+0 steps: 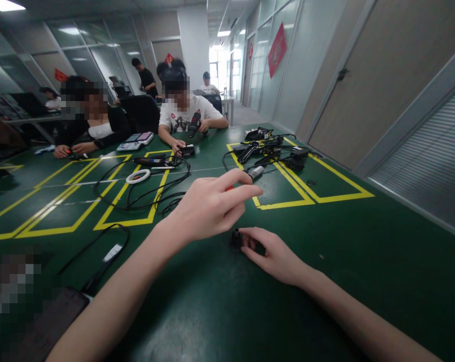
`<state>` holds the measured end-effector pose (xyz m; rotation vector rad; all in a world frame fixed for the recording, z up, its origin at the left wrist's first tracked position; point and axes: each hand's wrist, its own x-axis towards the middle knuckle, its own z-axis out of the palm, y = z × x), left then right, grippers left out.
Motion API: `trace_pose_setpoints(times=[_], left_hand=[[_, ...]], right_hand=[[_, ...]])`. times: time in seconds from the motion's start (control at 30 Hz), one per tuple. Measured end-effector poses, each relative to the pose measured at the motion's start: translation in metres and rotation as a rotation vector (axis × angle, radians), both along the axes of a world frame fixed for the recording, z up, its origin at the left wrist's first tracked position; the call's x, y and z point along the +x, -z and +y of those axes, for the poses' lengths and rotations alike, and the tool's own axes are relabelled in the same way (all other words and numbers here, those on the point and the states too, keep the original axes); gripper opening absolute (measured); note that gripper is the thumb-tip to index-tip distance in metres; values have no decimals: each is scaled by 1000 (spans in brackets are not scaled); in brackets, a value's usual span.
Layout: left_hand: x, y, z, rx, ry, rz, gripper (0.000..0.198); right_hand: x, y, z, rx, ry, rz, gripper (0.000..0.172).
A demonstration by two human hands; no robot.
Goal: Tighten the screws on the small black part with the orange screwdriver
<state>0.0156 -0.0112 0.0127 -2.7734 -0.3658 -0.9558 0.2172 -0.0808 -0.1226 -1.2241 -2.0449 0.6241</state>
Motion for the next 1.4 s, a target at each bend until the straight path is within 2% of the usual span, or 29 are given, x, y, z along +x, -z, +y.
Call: trace_pose_setpoints(times=[0.1,0.3,0.6,0.8,1.0,1.23,1.4], left_hand=[[0,1,0,1,-16,-5,31],[2,-4,-3,-6,35,-3,29],[3,3,-5,21,-21,6,28],[5,-1,-9,27,24,8,28],[5,1,-9,84,-83,60,31],[4,-3,-8,30,17,-5,27],[2,-1,-5,50,-13,29,30]], right_hand=[[0,-1,0,1,4,-2,33],[-2,-5,-2,-22,10,-23,25],[-1,1,-2,2,8,-18,33],[0,0,-4,-9,11,-8,23],[3,2,-4,-37,6,-11,31],[2,1,-3,-29,9,-22,25],[2,1,-4,-10,-3,-6,31]])
